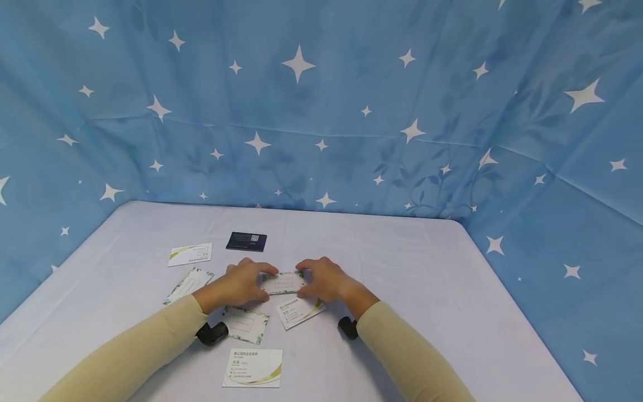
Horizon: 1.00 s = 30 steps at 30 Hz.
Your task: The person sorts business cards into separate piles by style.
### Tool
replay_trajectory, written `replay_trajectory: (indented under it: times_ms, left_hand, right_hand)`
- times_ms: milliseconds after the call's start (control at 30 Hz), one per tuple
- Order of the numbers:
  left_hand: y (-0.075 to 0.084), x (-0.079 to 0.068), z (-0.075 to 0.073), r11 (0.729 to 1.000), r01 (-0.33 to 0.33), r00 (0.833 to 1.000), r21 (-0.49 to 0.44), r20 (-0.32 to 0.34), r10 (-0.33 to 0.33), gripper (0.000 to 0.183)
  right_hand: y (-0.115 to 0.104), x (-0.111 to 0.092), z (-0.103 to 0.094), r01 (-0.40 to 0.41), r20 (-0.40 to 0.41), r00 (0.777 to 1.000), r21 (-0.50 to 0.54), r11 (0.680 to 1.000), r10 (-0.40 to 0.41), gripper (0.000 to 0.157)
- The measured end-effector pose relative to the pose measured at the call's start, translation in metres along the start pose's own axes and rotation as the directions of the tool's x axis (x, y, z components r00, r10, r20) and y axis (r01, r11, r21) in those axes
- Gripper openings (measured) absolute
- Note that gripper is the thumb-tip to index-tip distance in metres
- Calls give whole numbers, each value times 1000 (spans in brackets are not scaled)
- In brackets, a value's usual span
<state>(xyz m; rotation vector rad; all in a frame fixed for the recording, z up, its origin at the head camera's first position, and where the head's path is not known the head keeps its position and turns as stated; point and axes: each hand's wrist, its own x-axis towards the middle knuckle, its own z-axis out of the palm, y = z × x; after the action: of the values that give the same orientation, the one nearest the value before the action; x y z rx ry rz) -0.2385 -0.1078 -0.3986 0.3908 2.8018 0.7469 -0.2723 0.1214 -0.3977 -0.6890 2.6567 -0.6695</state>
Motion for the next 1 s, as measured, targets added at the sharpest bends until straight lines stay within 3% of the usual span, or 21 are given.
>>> replay_trajectory:
  times_ms: [133, 567, 867, 1000]
  left_hand:
    - [-3, 2, -1, 998, 51, 999, -35, -4, -52, 61]
    - [-2, 4, -8, 998, 54, 998, 20, -19, -54, 56]
    - [-8, 11, -13, 994, -27, 999, 109, -25, 30, 54]
    - [-9, 22, -22, 990, -64, 998, 127, -18, 66, 52]
  right_hand:
    - [-1, 1, 1, -13, -9, 1000, 16, 1000, 13, 55]
    - [-6, 2, -1, 31, -23, 999, -24, 999, -31, 55]
    - [-5, 7, -2, 17, -31, 999, -64, 998, -19, 52]
    - [1, 15, -5, 11, -66, 998, -74, 997, -16, 49]
